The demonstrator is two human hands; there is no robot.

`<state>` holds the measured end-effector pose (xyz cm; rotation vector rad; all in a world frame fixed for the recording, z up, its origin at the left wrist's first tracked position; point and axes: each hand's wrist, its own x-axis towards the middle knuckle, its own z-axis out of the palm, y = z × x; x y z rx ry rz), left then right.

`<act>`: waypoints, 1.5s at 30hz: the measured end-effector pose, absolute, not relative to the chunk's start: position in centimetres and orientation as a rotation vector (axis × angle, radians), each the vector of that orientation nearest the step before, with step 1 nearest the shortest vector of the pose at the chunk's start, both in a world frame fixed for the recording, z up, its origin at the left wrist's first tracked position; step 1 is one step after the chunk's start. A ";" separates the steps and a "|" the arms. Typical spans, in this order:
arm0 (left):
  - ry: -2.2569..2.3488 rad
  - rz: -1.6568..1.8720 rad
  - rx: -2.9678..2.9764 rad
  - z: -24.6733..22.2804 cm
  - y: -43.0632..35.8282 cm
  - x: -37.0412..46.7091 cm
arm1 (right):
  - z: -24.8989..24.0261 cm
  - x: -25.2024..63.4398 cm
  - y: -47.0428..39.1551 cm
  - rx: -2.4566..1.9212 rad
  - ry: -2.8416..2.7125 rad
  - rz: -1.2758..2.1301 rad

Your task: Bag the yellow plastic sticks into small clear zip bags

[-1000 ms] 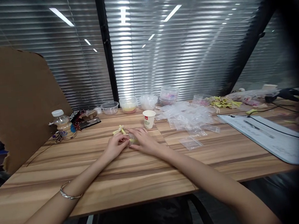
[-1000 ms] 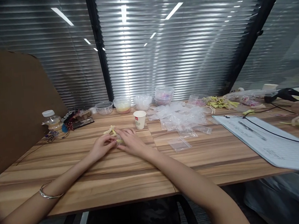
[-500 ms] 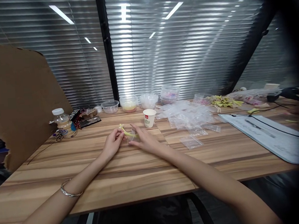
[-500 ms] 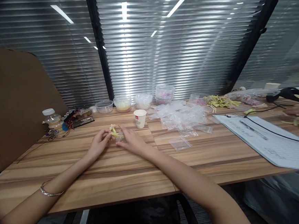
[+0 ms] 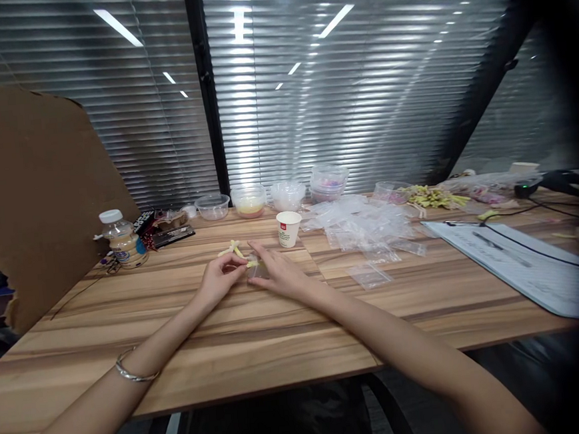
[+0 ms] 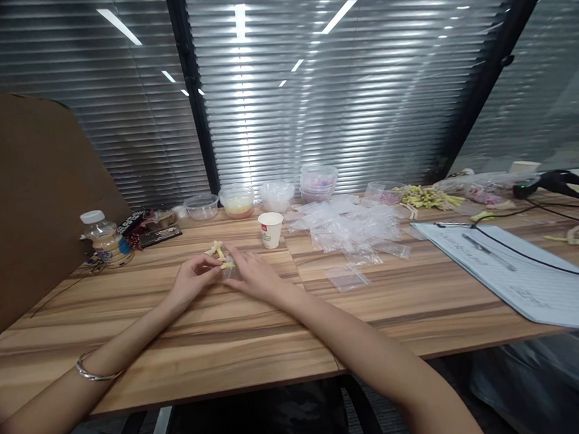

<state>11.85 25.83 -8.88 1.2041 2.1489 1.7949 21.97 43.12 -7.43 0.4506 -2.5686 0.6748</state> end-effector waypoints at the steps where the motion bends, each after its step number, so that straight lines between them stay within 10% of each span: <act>1: 2.137 1.796 1.196 -9.0 25.8 11.7 | -7.5 22.0 43.1 0.458 -2.572 0.658; 34: 2.003 1.436 1.445 -8.3 25.9 12.3 | -7.3 22.2 42.7 0.428 -2.575 0.758; 45: 1.906 1.712 1.214 -9.0 26.1 11.8 | -7.7 20.5 43.8 0.272 -2.266 1.604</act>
